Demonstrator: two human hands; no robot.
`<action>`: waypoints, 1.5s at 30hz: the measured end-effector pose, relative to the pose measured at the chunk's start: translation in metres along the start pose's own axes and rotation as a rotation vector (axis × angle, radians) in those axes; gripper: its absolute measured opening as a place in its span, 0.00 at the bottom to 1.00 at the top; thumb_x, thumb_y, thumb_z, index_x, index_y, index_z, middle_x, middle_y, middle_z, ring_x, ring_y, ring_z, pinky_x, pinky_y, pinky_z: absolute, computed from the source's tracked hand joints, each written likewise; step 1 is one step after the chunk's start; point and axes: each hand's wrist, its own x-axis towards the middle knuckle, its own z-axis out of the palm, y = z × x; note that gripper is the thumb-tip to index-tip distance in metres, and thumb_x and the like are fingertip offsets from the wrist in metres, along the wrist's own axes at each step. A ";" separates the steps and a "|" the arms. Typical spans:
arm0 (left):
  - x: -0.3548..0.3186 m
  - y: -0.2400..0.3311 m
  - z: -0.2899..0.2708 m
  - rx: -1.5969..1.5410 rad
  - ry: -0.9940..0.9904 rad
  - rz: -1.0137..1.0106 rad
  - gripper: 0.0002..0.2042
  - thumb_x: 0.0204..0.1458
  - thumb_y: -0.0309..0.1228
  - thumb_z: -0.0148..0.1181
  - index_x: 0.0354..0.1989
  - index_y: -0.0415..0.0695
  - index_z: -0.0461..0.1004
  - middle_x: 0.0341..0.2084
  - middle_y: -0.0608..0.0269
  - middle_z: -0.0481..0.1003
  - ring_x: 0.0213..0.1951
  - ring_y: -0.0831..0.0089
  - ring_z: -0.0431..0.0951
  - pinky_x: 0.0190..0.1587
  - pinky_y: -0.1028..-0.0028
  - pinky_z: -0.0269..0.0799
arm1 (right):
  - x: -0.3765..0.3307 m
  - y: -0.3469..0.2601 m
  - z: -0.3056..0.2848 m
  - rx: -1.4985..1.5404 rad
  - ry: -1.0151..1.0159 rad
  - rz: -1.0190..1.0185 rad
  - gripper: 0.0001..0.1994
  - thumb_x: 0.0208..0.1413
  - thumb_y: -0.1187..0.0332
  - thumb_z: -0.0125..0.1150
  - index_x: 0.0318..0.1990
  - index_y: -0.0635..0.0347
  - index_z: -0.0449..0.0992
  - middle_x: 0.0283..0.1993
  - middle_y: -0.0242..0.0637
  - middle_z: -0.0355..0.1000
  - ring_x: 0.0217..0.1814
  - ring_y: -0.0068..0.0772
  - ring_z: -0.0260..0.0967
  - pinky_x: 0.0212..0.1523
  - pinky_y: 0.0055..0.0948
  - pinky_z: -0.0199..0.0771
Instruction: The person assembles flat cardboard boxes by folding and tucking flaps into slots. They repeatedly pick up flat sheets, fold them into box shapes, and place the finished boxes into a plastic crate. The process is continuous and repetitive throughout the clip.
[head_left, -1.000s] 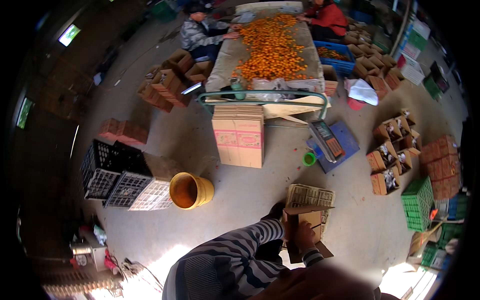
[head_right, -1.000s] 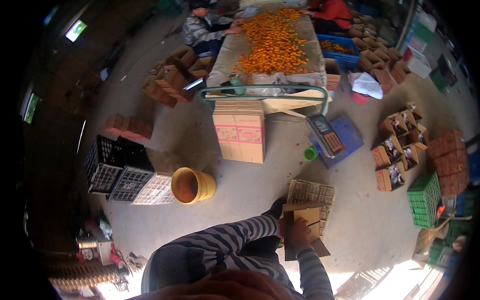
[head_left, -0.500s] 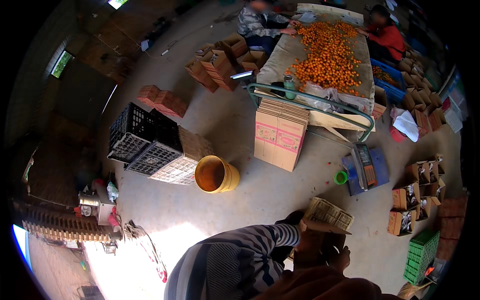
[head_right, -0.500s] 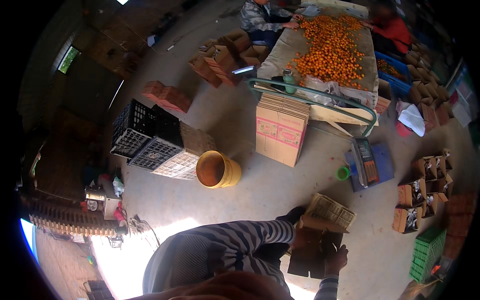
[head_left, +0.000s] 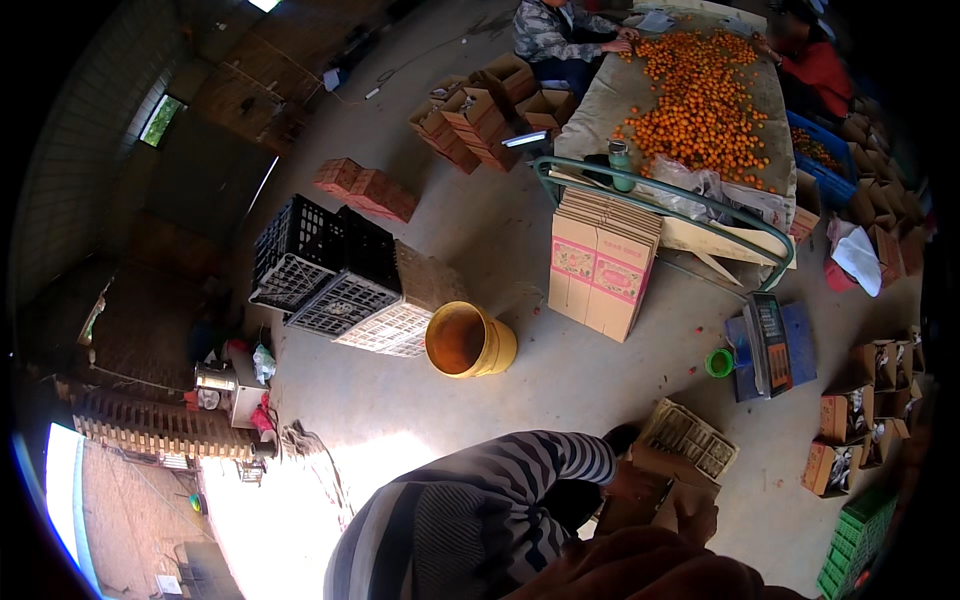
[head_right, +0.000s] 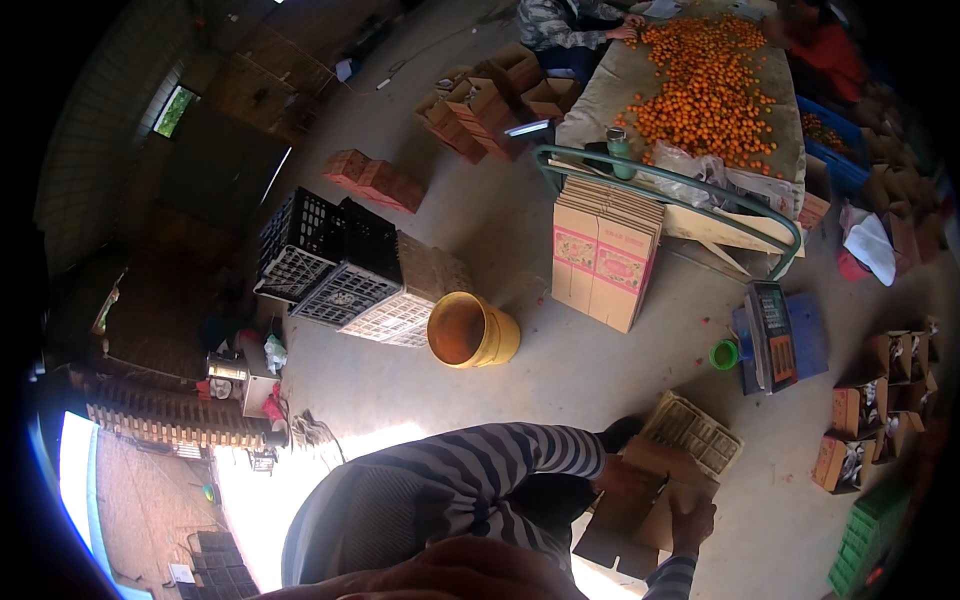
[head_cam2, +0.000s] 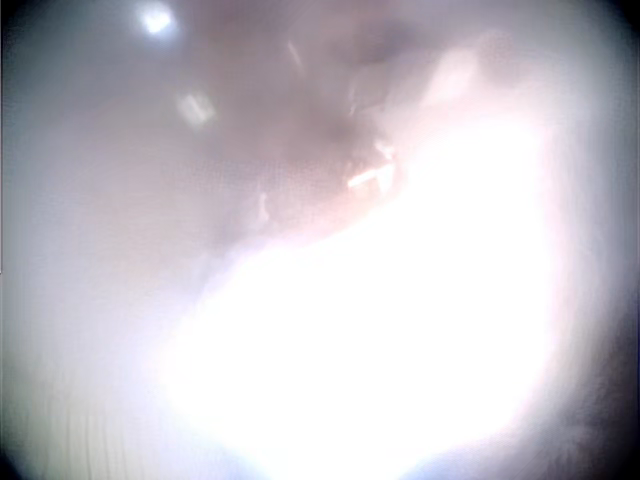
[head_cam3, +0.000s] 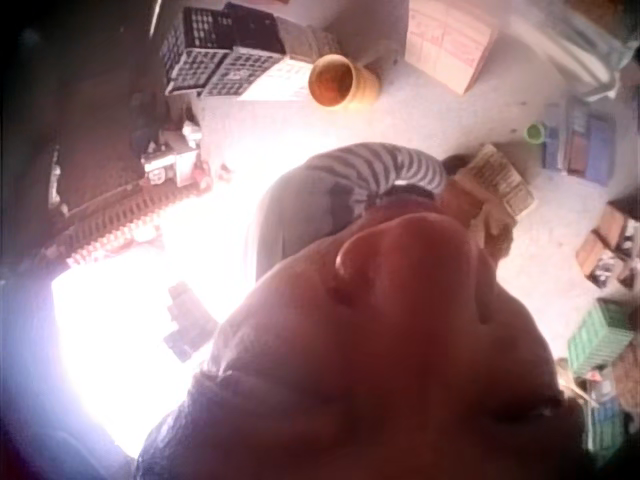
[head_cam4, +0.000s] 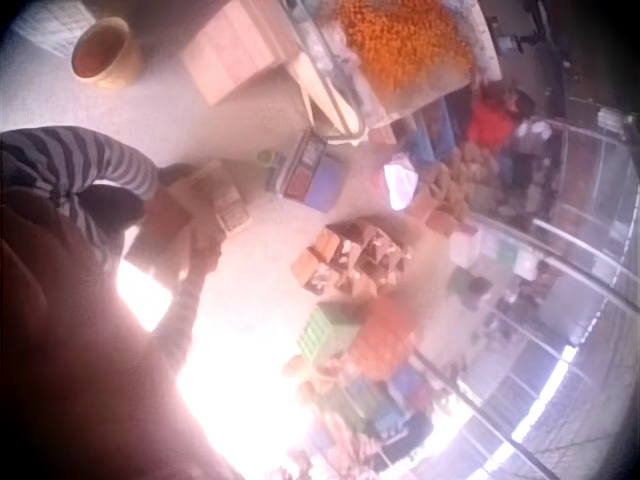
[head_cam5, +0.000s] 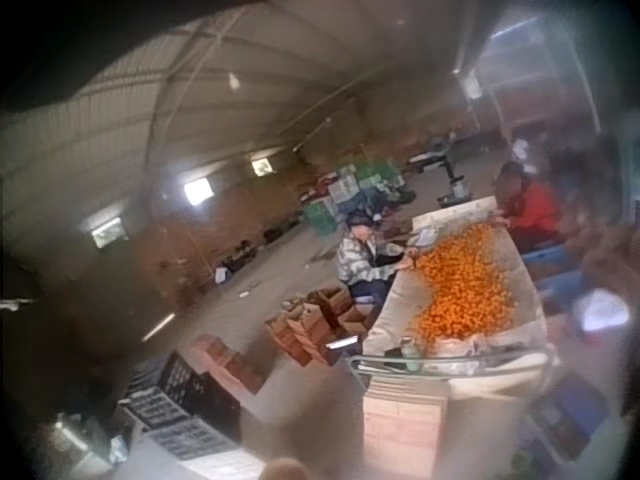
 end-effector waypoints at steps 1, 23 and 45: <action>0.001 -0.003 -0.001 -0.005 -0.007 0.003 0.17 0.40 0.37 0.65 0.39 0.44 0.76 0.48 0.49 0.70 0.53 0.52 0.70 0.58 0.54 0.65 | 0.003 0.001 0.000 0.013 0.026 0.026 0.35 0.42 0.44 0.75 0.48 0.64 0.73 0.48 0.53 0.70 0.50 0.59 0.71 0.47 0.50 0.75; 0.046 -0.029 -0.025 -0.139 -0.317 0.165 0.06 0.50 0.29 0.57 0.35 0.44 0.72 0.33 0.57 0.70 0.42 0.59 0.74 0.48 0.63 0.71 | -0.032 0.010 0.048 0.340 -0.107 0.379 0.19 0.56 0.50 0.62 0.42 0.57 0.78 0.38 0.52 0.78 0.45 0.54 0.76 0.44 0.50 0.75; 0.030 -0.045 0.009 -0.146 -0.330 -0.015 0.16 0.48 0.32 0.60 0.47 0.47 0.71 0.42 0.51 0.70 0.46 0.53 0.73 0.49 0.60 0.72 | 0.001 0.026 0.135 0.347 -0.167 0.304 0.26 0.54 0.52 0.67 0.56 0.55 0.74 0.49 0.48 0.77 0.51 0.52 0.76 0.49 0.45 0.77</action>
